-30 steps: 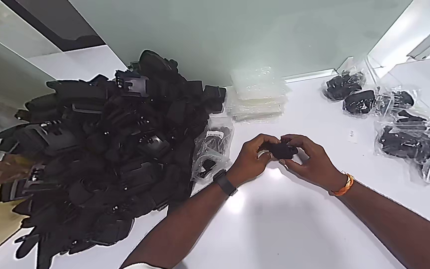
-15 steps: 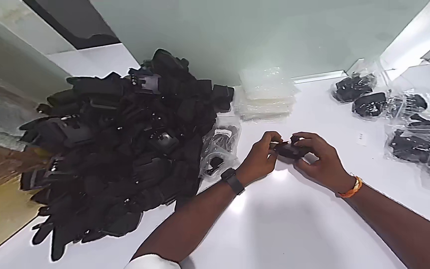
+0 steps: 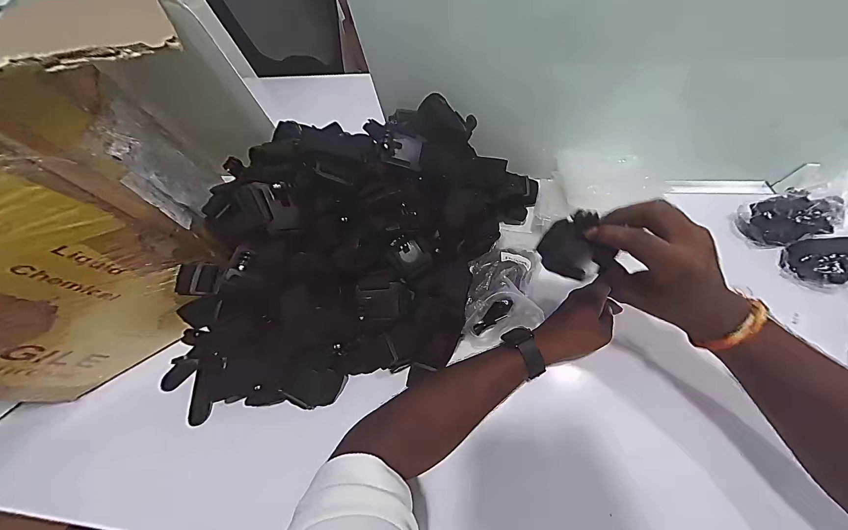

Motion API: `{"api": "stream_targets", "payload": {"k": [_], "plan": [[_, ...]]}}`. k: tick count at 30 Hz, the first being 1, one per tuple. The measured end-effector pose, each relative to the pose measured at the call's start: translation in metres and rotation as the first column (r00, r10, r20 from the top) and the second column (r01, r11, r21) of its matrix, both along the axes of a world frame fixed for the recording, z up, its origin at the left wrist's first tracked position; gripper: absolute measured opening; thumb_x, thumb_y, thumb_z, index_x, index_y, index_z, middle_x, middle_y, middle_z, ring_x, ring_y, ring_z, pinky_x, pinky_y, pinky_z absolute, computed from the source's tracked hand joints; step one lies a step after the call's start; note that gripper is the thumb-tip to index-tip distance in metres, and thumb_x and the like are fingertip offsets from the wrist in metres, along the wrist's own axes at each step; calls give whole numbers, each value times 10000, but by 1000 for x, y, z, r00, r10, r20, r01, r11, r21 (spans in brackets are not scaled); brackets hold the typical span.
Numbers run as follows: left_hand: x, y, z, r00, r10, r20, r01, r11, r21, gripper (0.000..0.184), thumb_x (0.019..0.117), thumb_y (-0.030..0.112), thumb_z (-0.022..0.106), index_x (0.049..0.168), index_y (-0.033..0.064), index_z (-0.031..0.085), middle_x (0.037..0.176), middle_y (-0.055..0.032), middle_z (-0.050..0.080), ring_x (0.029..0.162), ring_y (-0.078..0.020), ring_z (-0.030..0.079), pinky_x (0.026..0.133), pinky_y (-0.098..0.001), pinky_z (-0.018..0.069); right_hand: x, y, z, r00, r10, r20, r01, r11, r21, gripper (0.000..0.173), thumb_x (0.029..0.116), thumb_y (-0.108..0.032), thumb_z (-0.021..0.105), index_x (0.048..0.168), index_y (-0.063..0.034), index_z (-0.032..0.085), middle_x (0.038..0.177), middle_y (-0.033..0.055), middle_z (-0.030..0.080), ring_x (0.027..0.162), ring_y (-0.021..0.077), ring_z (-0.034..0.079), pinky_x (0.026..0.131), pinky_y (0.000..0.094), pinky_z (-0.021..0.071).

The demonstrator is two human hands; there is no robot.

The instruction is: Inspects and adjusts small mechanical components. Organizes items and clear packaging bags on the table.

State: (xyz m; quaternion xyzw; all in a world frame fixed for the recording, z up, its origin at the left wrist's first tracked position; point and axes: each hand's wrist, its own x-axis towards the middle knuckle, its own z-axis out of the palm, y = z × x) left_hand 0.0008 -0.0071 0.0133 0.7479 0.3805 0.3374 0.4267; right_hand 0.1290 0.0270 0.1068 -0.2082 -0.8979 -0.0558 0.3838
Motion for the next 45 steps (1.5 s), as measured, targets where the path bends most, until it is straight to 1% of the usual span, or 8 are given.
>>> {"api": "stream_targets", "payload": {"k": [10, 14, 18, 24, 32, 36, 39, 45], "plan": [[-23, -25, 6, 996, -32, -80, 48, 977, 208, 312, 958, 128, 678, 1177, -94, 681, 1143, -245, 704, 1138, -302, 661, 1025, -415, 492, -173, 62, -2, 999, 6, -44, -5, 1000, 31, 242, 984, -36, 583, 1160, -55, 747, 1144, 211, 652, 1035, 327, 662, 871, 416, 574], [-35, -28, 14, 960, -67, -270, 85, 995, 52, 333, 1018, 153, 601, 1215, -106, 667, 1232, -279, 676, 1233, -365, 620, 1083, -454, 442, -202, 76, -10, 928, -98, 360, 166, 973, -163, 254, 992, 31, 522, 1184, 0, 685, 1184, 253, 621, 1080, 427, 650, 881, 527, 559], [-26, -18, 12, 962, -86, -259, 124, 984, 131, 355, 1010, 187, 621, 1239, -80, 665, 1267, -259, 665, 1270, -358, 589, 1105, -460, 421, -192, 88, -16, 874, -69, 482, 172, 970, -174, 250, 973, 37, 533, 1150, -10, 703, 1163, 210, 636, 1088, 391, 644, 901, 513, 549], [-22, -18, 2, 986, -47, -159, 83, 970, 229, 323, 987, 143, 637, 1205, -92, 676, 1211, -268, 683, 1214, -351, 624, 1077, -448, 450, -176, 61, -15, 779, -135, 612, 244, 965, -97, 653, 898, 14, 639, 1519, -34, 441, 1401, 224, 520, 1233, 434, 540, 869, 556, 512], [-7, -6, -3, 993, 43, -108, -27, 989, 145, 280, 987, 122, 611, 1173, -75, 685, 1155, -219, 704, 1161, -265, 651, 1053, -410, 481, -111, 50, -13, 922, -337, 190, 379, 888, -263, 497, 863, -34, 662, 1350, 23, 578, 1290, 262, 580, 1149, 419, 611, 942, 529, 538], [3, 11, -10, 997, 7, 74, -5, 1000, -27, 255, 968, 22, 551, 1195, -77, 611, 1022, -158, 702, 940, -178, 690, 885, -349, 569, -86, 88, -15, 812, -472, 344, 582, 694, -423, 644, 857, -50, 725, 1438, 56, 468, 1408, 300, 474, 1148, 492, 594, 896, 604, 545], [3, 13, -11, 989, -33, 142, 42, 997, -64, 372, 957, -22, 505, 1326, -61, 536, 1132, -156, 685, 961, -168, 693, 876, -329, 576, -73, 111, -10, 820, -413, 395, 552, 754, -357, 448, 849, -46, 717, 1276, 37, 609, 1242, 285, 598, 1163, 493, 578, 899, 657, 496], [5, 15, -14, 987, -78, 140, 89, 993, -72, 380, 955, -14, 492, 1330, -47, 540, 1183, -161, 672, 954, -167, 689, 840, -317, 576, -66, 136, -8, 734, -365, 573, 557, 806, -200, 781, 743, -327, 862, 1434, -130, 554, 1278, 225, 621, 1205, 484, 543, 902, 719, 391]]}}
